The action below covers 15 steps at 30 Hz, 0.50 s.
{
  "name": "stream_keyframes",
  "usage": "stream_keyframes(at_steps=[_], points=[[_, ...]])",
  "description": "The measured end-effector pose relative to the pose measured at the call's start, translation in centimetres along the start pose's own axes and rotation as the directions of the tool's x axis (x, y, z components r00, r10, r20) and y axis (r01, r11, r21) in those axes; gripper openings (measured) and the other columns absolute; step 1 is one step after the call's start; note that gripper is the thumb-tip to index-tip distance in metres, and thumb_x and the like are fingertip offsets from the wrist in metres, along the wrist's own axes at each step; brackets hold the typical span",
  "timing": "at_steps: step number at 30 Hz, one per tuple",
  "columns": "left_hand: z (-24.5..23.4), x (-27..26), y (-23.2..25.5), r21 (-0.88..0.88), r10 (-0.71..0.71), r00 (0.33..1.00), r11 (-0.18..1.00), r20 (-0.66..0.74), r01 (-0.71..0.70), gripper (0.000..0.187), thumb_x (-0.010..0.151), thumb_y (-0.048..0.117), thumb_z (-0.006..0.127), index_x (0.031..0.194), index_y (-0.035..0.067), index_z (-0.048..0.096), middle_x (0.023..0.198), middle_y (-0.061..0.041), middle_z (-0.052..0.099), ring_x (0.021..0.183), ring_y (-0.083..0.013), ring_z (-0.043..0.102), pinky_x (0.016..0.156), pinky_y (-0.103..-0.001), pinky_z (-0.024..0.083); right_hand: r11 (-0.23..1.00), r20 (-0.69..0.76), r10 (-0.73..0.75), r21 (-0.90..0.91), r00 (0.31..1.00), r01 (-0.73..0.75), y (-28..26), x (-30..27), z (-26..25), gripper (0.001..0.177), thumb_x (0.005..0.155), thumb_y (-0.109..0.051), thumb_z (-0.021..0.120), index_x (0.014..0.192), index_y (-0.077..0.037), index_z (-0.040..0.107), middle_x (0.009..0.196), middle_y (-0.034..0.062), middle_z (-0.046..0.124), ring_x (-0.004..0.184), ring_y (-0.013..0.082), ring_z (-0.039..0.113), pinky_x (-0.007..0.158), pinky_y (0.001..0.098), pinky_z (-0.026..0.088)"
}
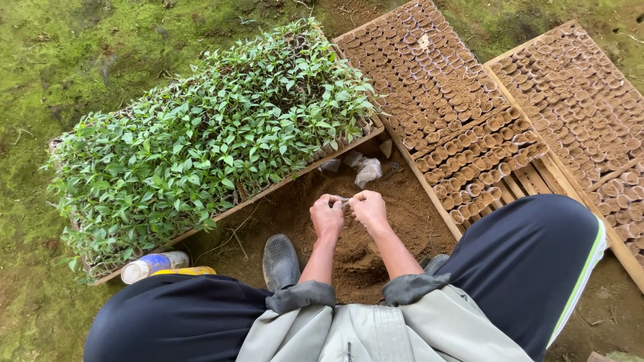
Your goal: The person sits on the ground and repeatedly takes small seedlings from a tray, places them into small biodegradable pots filled with soil, and arranges the pots on wooden racks.
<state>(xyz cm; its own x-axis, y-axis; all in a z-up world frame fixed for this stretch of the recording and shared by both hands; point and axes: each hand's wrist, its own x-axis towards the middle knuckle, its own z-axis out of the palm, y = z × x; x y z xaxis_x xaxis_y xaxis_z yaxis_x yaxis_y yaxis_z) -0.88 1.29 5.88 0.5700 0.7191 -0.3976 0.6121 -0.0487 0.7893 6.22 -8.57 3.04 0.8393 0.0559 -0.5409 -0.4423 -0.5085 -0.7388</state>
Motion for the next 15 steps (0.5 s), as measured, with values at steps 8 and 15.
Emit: stream_keyframes(at_steps=[8,15], points=[[-1.1,-1.6,1.9,-0.063,0.026,0.999,0.998,0.040,-0.024,0.007,0.081,0.012,0.073,0.084,0.014,0.079,0.083,-0.014,0.078,0.088,-0.0333,0.076,0.077,-0.043,0.058,0.932,0.114,0.113,0.332,0.987,-0.145,-0.1,-0.9,0.7,0.025,0.082,-0.008,0.077,0.103,0.001,0.067,0.082,0.0153,0.075,0.062,0.0147,0.072,0.055,0.0241,0.061],[-0.3,0.0,0.3,-0.284,0.004,1.000,0.959,-0.009,-0.006,0.003,0.078,0.010,0.078,0.081,0.010,0.079,0.077,-0.015,0.076,0.069,-0.0226,0.075,0.058,-0.033,0.061,0.901,0.090,0.002,0.433,0.996,-0.041,-2.2,-1.6,-0.1,0.030,0.075,0.000,0.074,0.104,0.000,0.067,0.079,0.0136,0.074,0.056,0.0117,0.071,0.047,0.0181,0.058]])
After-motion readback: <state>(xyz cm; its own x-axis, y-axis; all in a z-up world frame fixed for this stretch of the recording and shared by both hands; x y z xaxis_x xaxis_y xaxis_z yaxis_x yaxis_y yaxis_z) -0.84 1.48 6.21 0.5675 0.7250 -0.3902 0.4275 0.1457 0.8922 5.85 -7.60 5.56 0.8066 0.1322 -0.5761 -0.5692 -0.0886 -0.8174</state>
